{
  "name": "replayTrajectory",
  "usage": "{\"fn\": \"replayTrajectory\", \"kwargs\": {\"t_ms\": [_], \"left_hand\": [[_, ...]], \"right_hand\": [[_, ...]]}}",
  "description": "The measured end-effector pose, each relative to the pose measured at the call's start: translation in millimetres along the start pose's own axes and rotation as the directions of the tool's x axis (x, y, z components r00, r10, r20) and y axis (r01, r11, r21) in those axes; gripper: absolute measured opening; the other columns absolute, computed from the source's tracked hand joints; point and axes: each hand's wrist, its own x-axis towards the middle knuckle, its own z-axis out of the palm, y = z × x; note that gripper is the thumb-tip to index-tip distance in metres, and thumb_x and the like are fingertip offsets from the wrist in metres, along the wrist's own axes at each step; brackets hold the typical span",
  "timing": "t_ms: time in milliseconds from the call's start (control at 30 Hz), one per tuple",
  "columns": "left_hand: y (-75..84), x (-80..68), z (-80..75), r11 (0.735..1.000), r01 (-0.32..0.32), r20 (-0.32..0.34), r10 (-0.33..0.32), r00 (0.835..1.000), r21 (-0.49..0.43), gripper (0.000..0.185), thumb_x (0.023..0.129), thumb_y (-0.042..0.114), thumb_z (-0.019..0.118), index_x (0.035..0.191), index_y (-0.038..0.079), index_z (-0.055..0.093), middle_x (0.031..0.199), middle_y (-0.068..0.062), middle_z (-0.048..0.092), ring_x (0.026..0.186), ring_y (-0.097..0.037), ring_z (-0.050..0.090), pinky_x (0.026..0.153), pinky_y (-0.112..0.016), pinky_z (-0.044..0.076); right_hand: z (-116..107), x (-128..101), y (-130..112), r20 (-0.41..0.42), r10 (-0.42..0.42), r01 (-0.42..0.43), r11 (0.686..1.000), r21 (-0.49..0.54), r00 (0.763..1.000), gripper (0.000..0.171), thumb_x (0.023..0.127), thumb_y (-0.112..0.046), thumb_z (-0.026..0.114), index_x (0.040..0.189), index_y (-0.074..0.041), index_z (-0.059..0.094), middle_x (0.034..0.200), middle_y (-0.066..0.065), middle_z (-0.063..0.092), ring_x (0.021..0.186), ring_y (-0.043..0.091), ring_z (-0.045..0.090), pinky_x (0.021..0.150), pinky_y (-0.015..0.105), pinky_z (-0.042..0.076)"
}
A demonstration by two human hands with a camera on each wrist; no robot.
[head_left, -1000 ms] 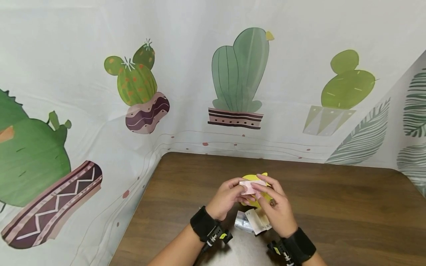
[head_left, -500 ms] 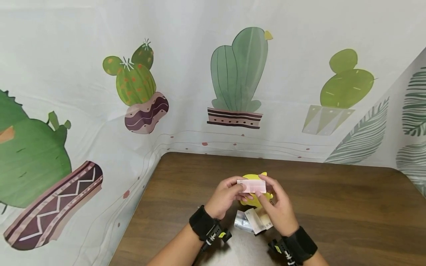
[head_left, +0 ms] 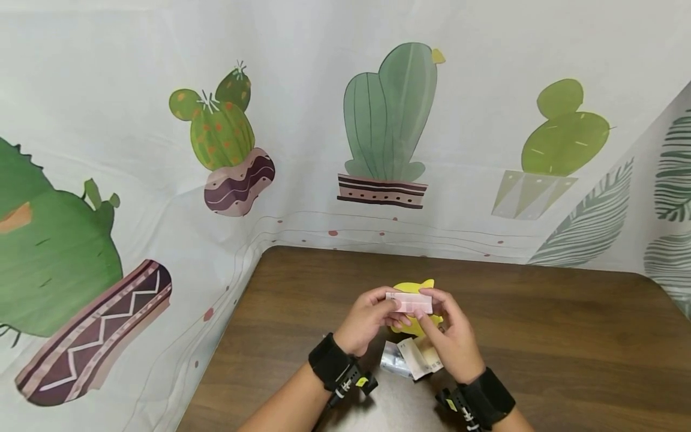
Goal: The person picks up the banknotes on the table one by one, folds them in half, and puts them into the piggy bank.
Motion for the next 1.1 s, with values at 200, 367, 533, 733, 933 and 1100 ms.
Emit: {"fn": "replayTrajectory", "kwargs": {"t_ms": [200, 367, 533, 733, 933, 1100], "left_hand": [[-1.8, 1.3, -1.6, 0.999, 0.027, -0.002, -0.027, 1.000, -0.025, 0.026, 0.101, 0.007, 0.048, 0.119, -0.007, 0.061, 0.085, -0.003, 0.067, 0.070, -0.009, 0.066, 0.067, -0.024, 0.052], [-3.4, 2.2, -2.6, 0.999, 0.028, 0.005, -0.028, 1.000, -0.022, 0.026, 0.102, 0.007, 0.048, 0.118, -0.008, 0.061, 0.084, -0.006, 0.065, 0.068, -0.008, 0.064, 0.067, -0.024, 0.051], [-3.0, 1.9, -1.7, 0.999, 0.036, 0.010, -0.036, 0.999, -0.037, 0.021, 0.101, 0.008, 0.048, 0.111, -0.006, 0.061, 0.079, 0.000, 0.068, 0.066, -0.008, 0.063, 0.066, -0.023, 0.052], [-3.0, 1.9, 0.1, 0.998, 0.051, 0.023, -0.050, 0.998, -0.046, 0.016, 0.101, 0.008, 0.047, 0.102, 0.003, 0.062, 0.076, 0.003, 0.070, 0.064, -0.009, 0.062, 0.064, -0.022, 0.053], [-4.0, 2.5, 0.9, 0.998, 0.061, 0.049, -0.060, 0.997, -0.021, 0.022, 0.103, 0.012, 0.043, 0.107, 0.001, 0.062, 0.078, 0.003, 0.070, 0.064, -0.009, 0.062, 0.065, -0.023, 0.054], [-4.4, 2.8, 2.5, 0.998, 0.068, 0.059, -0.068, 0.996, -0.009, 0.025, 0.106, 0.018, 0.043, 0.105, 0.002, 0.062, 0.076, 0.004, 0.070, 0.064, -0.008, 0.062, 0.064, -0.023, 0.054]], "right_hand": [[-0.1, -0.1, -1.1, 0.019, 0.009, -0.009, 1.000, -0.002, 1.000, 0.040, 0.093, 0.000, 0.068, 0.131, -0.012, 0.059, 0.102, 0.002, 0.062, 0.085, 0.005, 0.058, 0.045, 0.027, 0.042], [-0.1, -0.1, -1.0, 0.036, 0.002, -0.002, 1.000, 0.016, 0.999, 0.042, 0.093, 0.001, 0.068, 0.131, -0.011, 0.058, 0.104, 0.003, 0.062, 0.084, 0.004, 0.058, 0.043, 0.028, 0.041], [-0.2, 0.0, -0.2, 0.027, 0.004, -0.004, 1.000, -0.001, 1.000, 0.038, 0.093, 0.000, 0.069, 0.128, -0.012, 0.061, 0.101, 0.005, 0.064, 0.079, 0.004, 0.056, 0.042, 0.027, 0.040], [1.3, -0.6, 3.1, -0.015, -0.004, 0.004, 1.000, -0.022, 1.000, 0.034, 0.091, 0.003, 0.070, 0.121, -0.010, 0.063, 0.098, 0.004, 0.062, 0.077, 0.004, 0.054, 0.044, 0.027, 0.041], [2.6, -0.5, 4.4, -0.061, 0.009, -0.011, 0.999, -0.039, 0.998, 0.026, 0.091, 0.003, 0.069, 0.113, -0.009, 0.065, 0.096, -0.004, 0.062, 0.080, 0.002, 0.055, 0.046, 0.026, 0.042], [2.9, -0.4, 4.0, -0.103, -0.016, 0.010, 0.998, -0.063, 0.995, 0.021, 0.091, 0.003, 0.069, 0.107, -0.009, 0.067, 0.095, -0.005, 0.066, 0.084, 0.001, 0.057, 0.052, 0.023, 0.043]]}}
